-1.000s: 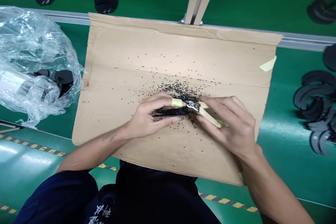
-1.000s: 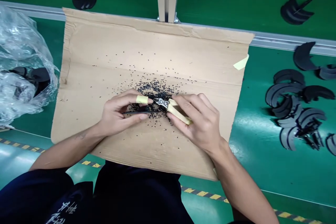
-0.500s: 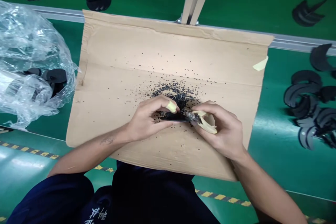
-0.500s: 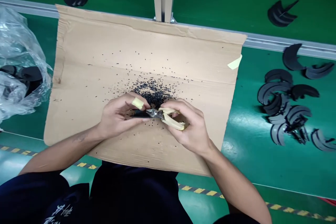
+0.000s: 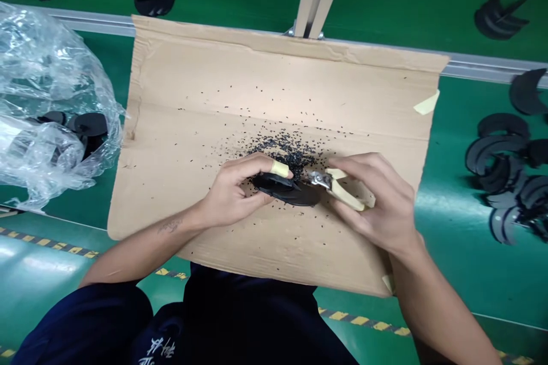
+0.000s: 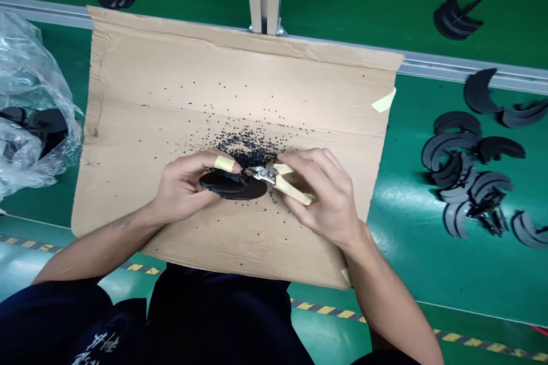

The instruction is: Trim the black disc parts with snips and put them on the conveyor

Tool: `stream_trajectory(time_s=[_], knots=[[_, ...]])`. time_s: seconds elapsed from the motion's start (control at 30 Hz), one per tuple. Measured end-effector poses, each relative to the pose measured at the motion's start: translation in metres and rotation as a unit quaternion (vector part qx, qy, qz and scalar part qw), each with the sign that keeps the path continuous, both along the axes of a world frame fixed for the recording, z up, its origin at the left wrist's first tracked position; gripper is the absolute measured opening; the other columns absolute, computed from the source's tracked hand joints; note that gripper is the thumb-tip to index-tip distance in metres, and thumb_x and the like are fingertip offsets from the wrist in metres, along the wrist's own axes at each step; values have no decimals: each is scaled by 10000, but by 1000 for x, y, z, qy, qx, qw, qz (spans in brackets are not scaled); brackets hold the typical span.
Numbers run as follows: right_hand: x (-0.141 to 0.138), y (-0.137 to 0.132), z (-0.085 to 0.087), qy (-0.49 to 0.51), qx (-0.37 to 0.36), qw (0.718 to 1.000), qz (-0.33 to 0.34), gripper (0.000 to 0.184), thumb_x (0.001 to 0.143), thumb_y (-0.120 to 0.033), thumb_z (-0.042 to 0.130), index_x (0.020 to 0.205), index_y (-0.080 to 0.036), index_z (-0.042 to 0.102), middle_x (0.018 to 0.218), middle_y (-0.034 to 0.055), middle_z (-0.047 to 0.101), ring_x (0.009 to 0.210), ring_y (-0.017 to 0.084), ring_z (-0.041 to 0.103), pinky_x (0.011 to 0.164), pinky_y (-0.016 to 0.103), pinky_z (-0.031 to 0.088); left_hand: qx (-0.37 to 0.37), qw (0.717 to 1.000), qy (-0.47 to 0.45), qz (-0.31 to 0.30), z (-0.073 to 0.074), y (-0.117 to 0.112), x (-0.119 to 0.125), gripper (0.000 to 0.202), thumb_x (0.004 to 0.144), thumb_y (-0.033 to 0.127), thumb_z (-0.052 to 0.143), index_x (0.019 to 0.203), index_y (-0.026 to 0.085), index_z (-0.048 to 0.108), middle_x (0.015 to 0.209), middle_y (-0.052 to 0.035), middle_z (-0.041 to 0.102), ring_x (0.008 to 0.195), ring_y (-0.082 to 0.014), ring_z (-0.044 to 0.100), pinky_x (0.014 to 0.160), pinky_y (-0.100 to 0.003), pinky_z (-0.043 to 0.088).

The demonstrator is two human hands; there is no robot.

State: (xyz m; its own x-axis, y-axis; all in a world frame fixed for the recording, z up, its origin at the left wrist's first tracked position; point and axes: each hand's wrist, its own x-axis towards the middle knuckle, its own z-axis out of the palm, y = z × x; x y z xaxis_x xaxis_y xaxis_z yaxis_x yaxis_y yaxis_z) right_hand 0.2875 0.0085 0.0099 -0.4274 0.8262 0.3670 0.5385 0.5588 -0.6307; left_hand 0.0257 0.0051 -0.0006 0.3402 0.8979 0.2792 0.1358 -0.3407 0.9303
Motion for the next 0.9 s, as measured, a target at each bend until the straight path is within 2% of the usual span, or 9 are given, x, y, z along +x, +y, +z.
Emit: stream_trajectory(time_s=[0.2, 0.33, 0.5, 0.67, 0.8, 0.9], knots=[[0, 0, -5, -39, 49, 997, 39, 389, 915, -280, 714, 1295, -259, 632, 1056, 112, 748, 852, 252, 693, 692, 402, 562, -73, 995, -56, -44, 1, -2, 2, 230, 871, 105, 748, 1093, 157, 718, 1011, -71, 773, 934, -145, 771, 831, -218, 649], [-2, 0, -4, -33, 55, 997, 47, 358, 917, -262, 720, 1269, -244, 658, 1014, 102, 743, 834, 236, 680, 677, 377, 548, -74, 993, -80, -54, 0, -3, 4, 181, 897, 135, 735, 1074, 158, 706, 1004, -69, 756, 949, -142, 755, 864, -235, 653], [-5, -2, -3, -35, 71, 997, 22, 318, 920, -215, 720, 1235, -246, 694, 979, 76, 745, 785, 203, 662, 644, 346, 529, -58, 995, -69, -47, -1, -3, 4, 165, 912, 150, 728, 1076, 157, 711, 1003, -73, 764, 945, -143, 759, 857, -240, 659], [-8, -5, -4, -85, 147, 985, -17, 354, 913, -193, 735, 1254, -276, 694, 916, 48, 756, 683, 179, 611, 588, 338, 498, -59, 995, -67, -31, -1, -4, 5, 136, 901, 176, 764, 1033, 158, 738, 963, -65, 788, 894, -134, 781, 830, -214, 670], [-9, -8, -4, -118, 209, 970, -32, 310, 894, -180, 759, 1195, -226, 707, 863, 42, 760, 646, 168, 589, 561, 334, 456, -73, 993, -89, -23, -4, -6, 6, 162, 863, 158, 807, 1014, 157, 750, 958, -59, 806, 876, -133, 798, 821, -195, 673], [-10, -13, -1, -134, 215, 967, -39, 256, 896, -141, 742, 1137, -221, 712, 778, 17, 739, 601, 155, 578, 526, 325, 426, -86, 992, -92, -29, -6, -7, 6, 193, 846, 176, 830, 1022, 157, 753, 962, -65, 815, 857, -145, 804, 778, -199, 679]])
